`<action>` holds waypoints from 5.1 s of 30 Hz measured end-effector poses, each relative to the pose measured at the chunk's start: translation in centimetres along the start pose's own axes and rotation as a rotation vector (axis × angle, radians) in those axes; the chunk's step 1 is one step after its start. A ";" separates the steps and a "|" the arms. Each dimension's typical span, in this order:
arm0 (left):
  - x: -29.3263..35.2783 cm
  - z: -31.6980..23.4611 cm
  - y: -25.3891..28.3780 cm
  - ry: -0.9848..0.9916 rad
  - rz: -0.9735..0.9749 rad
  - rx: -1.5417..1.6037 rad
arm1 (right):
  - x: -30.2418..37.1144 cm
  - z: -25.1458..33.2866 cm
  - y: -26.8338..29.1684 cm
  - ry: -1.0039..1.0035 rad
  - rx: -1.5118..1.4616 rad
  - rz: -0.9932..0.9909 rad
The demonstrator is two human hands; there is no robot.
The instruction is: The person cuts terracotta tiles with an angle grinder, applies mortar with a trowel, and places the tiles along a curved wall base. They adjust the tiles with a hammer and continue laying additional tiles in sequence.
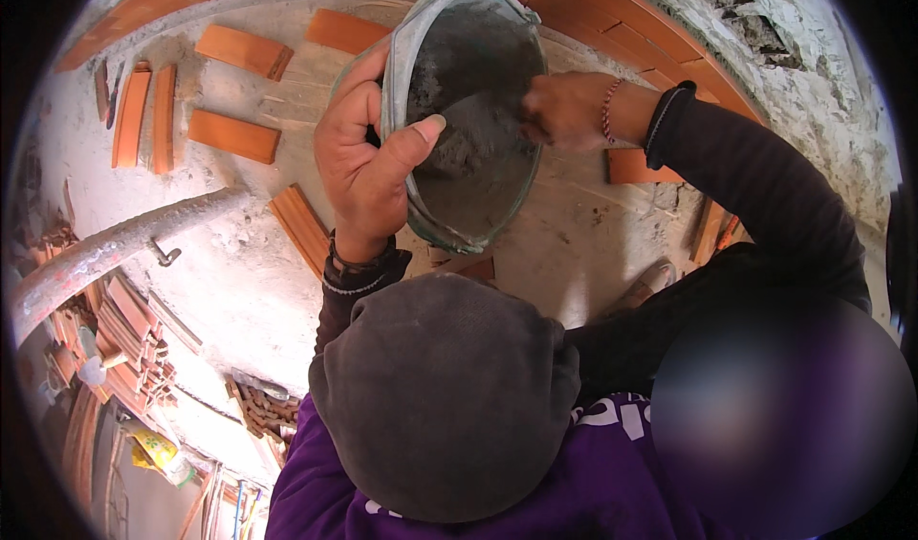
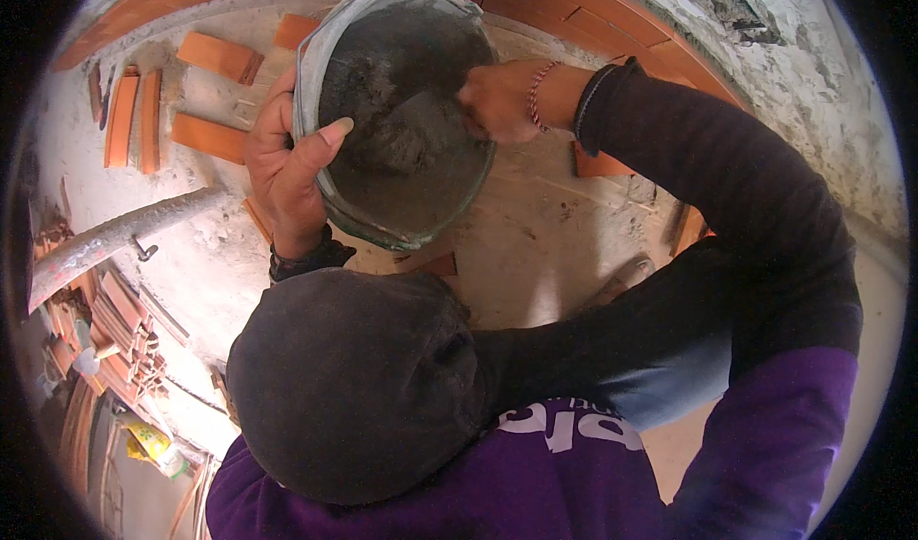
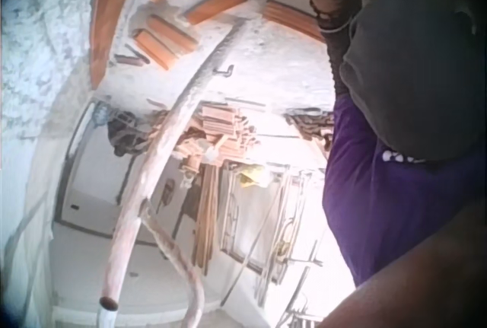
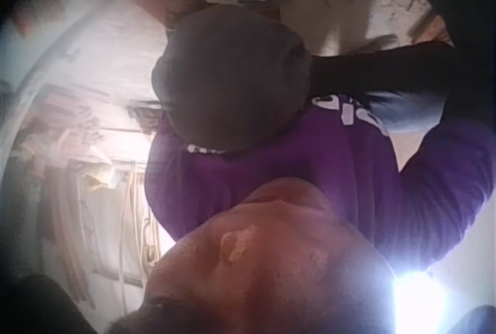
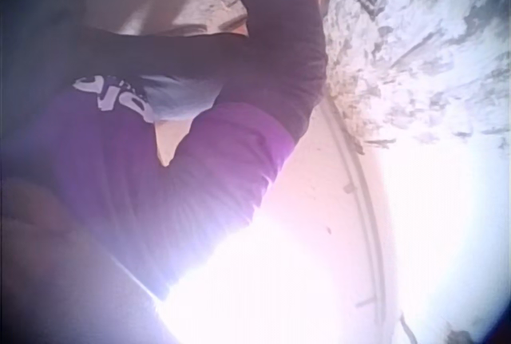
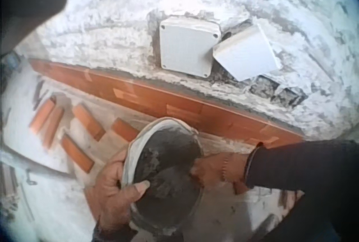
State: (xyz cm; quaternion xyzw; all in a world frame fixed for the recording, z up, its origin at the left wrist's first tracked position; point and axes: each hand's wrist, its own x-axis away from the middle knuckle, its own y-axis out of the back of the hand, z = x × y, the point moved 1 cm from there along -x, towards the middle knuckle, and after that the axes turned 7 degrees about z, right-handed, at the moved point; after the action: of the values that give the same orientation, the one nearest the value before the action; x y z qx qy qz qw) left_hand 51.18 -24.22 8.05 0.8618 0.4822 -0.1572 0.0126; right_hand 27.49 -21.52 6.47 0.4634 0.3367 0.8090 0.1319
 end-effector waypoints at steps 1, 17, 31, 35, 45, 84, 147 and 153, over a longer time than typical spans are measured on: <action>0.1 -0.1 0.1 0.007 -0.008 -0.002 | 0.0 0.3 0.0 -0.042 -0.080 -0.004; 5.0 1.6 16.6 0.374 -0.287 -0.254 | 1.4 1.5 3.3 0.193 -0.642 -0.171; 21.1 7.3 11.7 1.055 -0.634 -1.208 | 4.7 3.8 6.9 -0.036 -0.878 -0.110; 20.6 7.1 12.0 1.070 -0.552 -1.070 | 4.7 3.6 7.4 -0.014 -0.742 -0.132; 27.7 -0.1 14.2 0.637 -0.668 0.125 | 5.2 4.3 5.2 -0.062 -0.911 -0.215; 1.6 -4.6 0.3 -0.024 -0.665 0.750 | 11.7 8.0 6.9 -0.028 -0.891 -0.472; 3.6 -2.6 1.4 0.163 -0.259 0.991 | 12.1 12.5 19.7 -0.265 -0.641 -0.130; 3.3 -3.4 2.4 0.189 -0.261 1.004 | 14.1 9.8 16.8 -0.252 -0.657 -0.231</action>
State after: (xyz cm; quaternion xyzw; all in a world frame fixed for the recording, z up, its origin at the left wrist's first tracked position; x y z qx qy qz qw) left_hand 55.64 -22.20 10.10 0.7050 0.4499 -0.2906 -0.4650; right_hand 29.84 -22.42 30.37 0.4512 0.0904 0.7903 0.4046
